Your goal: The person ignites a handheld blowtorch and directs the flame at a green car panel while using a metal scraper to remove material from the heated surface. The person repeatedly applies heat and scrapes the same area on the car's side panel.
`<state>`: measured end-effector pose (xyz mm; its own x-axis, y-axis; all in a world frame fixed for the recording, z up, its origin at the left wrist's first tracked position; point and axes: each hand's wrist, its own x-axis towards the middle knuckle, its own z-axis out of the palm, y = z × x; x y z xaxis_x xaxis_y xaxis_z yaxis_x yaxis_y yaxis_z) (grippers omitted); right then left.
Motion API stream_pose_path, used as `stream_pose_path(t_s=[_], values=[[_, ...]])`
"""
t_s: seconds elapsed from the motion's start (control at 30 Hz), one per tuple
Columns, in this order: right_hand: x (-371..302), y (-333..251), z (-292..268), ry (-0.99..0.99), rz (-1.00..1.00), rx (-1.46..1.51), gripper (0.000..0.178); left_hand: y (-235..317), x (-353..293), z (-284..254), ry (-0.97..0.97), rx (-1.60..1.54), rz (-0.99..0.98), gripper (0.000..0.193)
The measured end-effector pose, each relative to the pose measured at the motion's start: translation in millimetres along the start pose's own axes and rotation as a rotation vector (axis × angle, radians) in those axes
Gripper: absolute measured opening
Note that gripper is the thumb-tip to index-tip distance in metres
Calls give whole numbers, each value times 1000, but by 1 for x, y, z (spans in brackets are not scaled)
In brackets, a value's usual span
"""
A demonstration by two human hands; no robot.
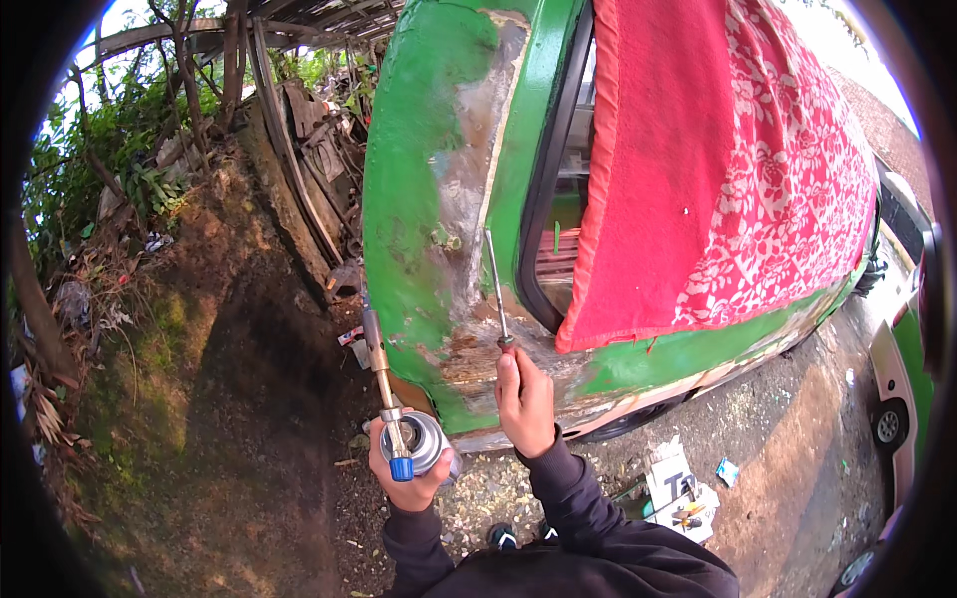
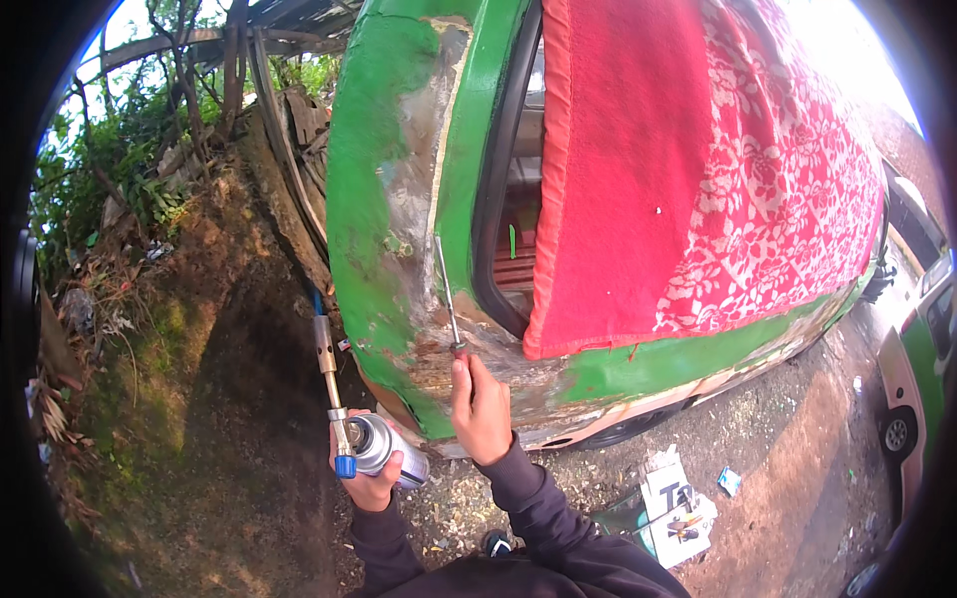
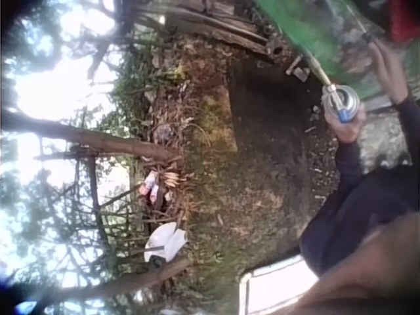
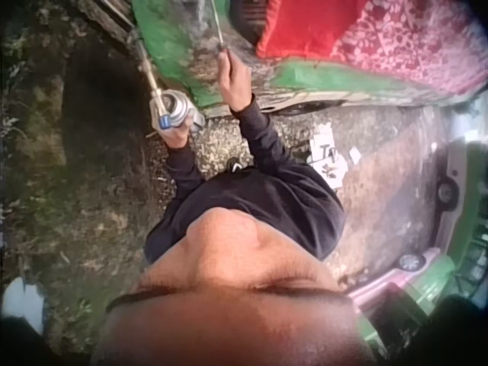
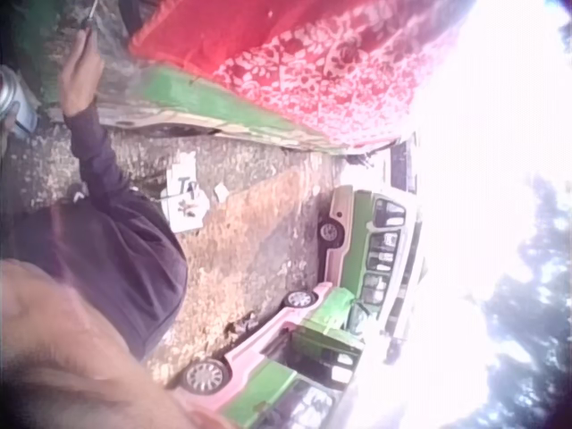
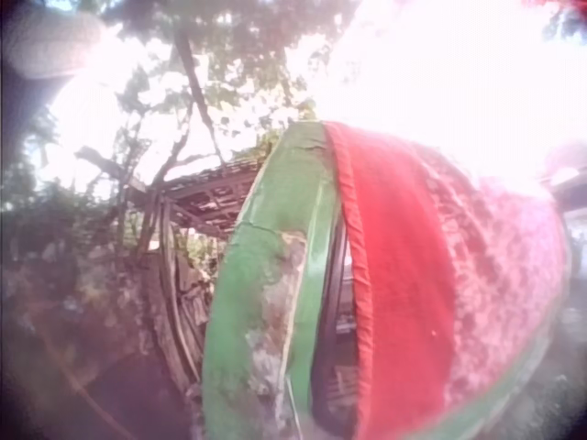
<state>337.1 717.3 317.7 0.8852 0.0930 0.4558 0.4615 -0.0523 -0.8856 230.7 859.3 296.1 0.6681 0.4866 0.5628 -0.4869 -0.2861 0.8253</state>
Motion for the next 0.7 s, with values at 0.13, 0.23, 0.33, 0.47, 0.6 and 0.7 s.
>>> stream_pose_path(t_s=[0.13,0.23,0.33,0.47,0.6,0.7], values=[[-1,2,1,16,15,19,20,0,-2,1,-42,23,15,63],[-9,6,2,3,3,34,19,1,-1,3,-57,7,-8,62],[8,4,0,46,-86,9,29,1,1,7,-67,-10,-25,61],[3,9,2,38,-76,1,28,-2,0,4,-73,2,1,61],[-2,9,0,6,-55,7,29,-2,3,4,-74,17,2,63],[9,6,0,7,-90,22,30,-2,3,6,-66,15,-8,64]])
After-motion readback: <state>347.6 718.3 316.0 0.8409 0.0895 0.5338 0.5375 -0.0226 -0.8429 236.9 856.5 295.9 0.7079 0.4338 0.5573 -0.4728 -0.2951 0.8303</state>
